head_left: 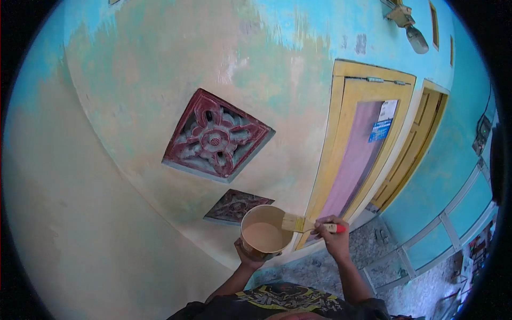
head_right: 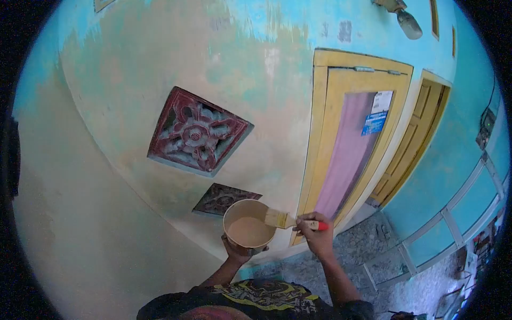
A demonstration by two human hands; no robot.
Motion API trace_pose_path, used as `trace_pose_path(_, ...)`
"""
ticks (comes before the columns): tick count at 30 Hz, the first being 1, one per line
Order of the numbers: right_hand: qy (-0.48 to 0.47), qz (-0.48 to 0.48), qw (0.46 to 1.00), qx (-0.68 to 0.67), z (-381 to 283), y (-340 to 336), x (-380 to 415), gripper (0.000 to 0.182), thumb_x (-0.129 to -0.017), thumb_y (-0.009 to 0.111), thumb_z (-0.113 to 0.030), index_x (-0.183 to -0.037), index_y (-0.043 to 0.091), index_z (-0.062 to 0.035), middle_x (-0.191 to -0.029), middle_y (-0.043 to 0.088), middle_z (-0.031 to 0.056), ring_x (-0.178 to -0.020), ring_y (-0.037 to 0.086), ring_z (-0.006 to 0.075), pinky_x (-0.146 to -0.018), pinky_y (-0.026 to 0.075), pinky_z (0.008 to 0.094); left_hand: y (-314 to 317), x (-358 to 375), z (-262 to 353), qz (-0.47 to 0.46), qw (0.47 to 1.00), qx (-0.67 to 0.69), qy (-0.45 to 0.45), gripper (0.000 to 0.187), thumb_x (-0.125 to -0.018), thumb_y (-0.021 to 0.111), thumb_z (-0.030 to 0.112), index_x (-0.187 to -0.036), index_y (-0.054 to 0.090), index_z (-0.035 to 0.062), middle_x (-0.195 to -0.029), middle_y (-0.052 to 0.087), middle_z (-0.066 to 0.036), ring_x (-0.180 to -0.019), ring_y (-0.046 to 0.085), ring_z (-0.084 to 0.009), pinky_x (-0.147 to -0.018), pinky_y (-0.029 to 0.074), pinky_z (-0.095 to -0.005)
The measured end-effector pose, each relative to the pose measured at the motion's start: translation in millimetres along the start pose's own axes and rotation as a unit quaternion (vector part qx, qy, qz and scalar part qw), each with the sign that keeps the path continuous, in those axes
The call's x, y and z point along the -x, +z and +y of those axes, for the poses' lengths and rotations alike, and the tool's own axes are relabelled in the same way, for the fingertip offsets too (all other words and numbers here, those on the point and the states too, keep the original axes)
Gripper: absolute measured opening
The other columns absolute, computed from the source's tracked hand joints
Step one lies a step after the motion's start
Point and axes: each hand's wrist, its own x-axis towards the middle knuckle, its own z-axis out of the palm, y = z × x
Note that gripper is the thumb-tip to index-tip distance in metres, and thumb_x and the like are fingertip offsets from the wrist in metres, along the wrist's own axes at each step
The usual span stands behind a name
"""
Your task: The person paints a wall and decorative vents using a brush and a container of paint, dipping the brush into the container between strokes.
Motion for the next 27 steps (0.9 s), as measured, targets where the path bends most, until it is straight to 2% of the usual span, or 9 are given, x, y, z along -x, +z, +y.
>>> trace_pose_path(5,-0.028,-0.032,0.999,0.006,-34.2,-11.4,-35.3,0.010,-0.093,0.068,-0.006,-0.098,0.065,0.0020,-0.084,0.071,0.0104,-0.076,0.073,0.0190,-0.063,0.059,0.0286,-10.8,-9.6,7.0,-0.077,0.992,0.099,-0.014,0.105,-0.072,0.046,0.086,-0.158,0.021,0.0298,-0.163,0.020,-0.012,-0.145,0.028,-0.0464,-0.102,0.031,-0.0810)
trace_pose_path(7,-0.043,-0.066,0.997,0.008,-63.2,-22.6,-62.8,0.013,-0.091,0.067,-0.005,-0.102,0.063,0.0009,-0.086,0.071,0.0106,-0.081,0.073,0.0199,-0.067,0.059,0.0308,5.3,-12.1,9.1,-0.079,0.988,0.130,0.000,0.108,-0.074,0.055,0.082,-0.158,0.020,0.0237,-0.158,0.027,-0.019,-0.140,0.033,-0.0516,-0.098,0.039,-0.0786)
trace_pose_path(11,-0.186,-0.077,0.975,0.095,-169.7,-35.3,-125.2,0.018,-0.090,0.066,-0.006,-0.105,0.060,-0.0004,-0.091,0.070,0.0102,-0.089,0.073,0.0214,-0.075,0.058,0.0323,9.7,-5.1,13.2,-0.069,0.988,0.133,0.023,0.110,-0.076,0.060,0.080,-0.157,0.019,0.0180,-0.153,0.033,-0.024,-0.136,0.037,-0.0552,-0.095,0.043,-0.0765)
trace_pose_path(14,-0.303,-0.029,0.939,0.158,-268.7,-14.8,-143.1,0.035,-0.099,0.064,-0.030,-0.116,0.065,-0.0003,-0.101,0.072,0.0081,-0.095,0.071,0.0150,-0.086,0.055,0.0287,2.6,0.6,13.0,-0.034,0.991,0.115,0.053,0.109,-0.077,0.061,0.079,-0.157,0.020,0.0168,-0.151,0.034,-0.025,-0.135,0.037,-0.0553,-0.092,0.044,-0.0749)
trace_pose_path(18,-0.451,-0.068,0.864,0.214,-350.1,6.1,-191.9,0.037,-0.096,0.069,-0.031,-0.118,0.066,-0.0019,-0.100,0.071,0.0071,-0.094,0.072,0.0137,-0.079,0.055,0.0227,2.7,4.7,14.1,-0.032,0.990,0.126,0.058,0.108,-0.076,0.063,0.077,-0.157,0.022,0.0176,-0.151,0.035,-0.025,-0.136,0.036,-0.0540,-0.090,0.045,-0.0718)
trace_pose_path(19,-0.489,-0.062,0.818,0.297,-365.0,7.9,-203.8,0.032,-0.095,0.070,-0.028,-0.116,0.067,-0.0040,-0.102,0.073,0.0081,-0.092,0.073,0.0170,-0.079,0.056,0.0260,-0.4,6.3,12.5,-0.033,0.989,0.132,0.054,0.108,-0.076,0.064,0.077,-0.157,0.022,0.0178,-0.151,0.035,-0.025,-0.137,0.035,-0.0536,-0.089,0.045,-0.0712)
trace_pose_path(23,-0.614,-0.015,0.738,0.281,-426.1,37.6,-181.4,0.016,-0.097,0.063,-0.014,-0.099,0.071,0.0001,-0.096,0.072,0.0128,-0.090,0.070,0.0204,-0.081,0.059,0.0365,-10.9,10.6,8.5,-0.022,0.990,0.130,0.058,0.109,-0.074,0.066,0.076,-0.156,0.024,0.0178,-0.150,0.036,-0.025,-0.136,0.035,-0.0525,-0.089,0.045,-0.0700)
trace_pose_path(24,-0.639,-0.005,0.689,0.342,-444.6,33.5,-181.7,0.015,-0.101,0.058,-0.011,-0.106,0.070,-0.0033,-0.104,0.072,0.0088,-0.095,0.070,0.0190,-0.087,0.060,0.0361,-13.1,11.8,7.3,-0.018,0.990,0.127,0.059,0.109,-0.073,0.067,0.076,-0.155,0.025,0.0178,-0.150,0.037,-0.025,-0.136,0.035,-0.0523,-0.089,0.045,-0.0698)
trace_pose_path(27,-0.629,0.124,0.605,0.472,-433.1,57.9,-141.2,0.015,-0.098,0.061,-0.011,-0.107,0.071,-0.0030,-0.105,0.072,0.0103,-0.095,0.069,0.0170,-0.082,0.059,0.0342,-15.6,14.6,4.9,-0.017,0.989,0.132,0.063,0.107,-0.074,0.065,0.076,-0.155,0.025,0.0186,-0.150,0.036,-0.023,-0.136,0.036,-0.0516,-0.089,0.044,-0.0714)
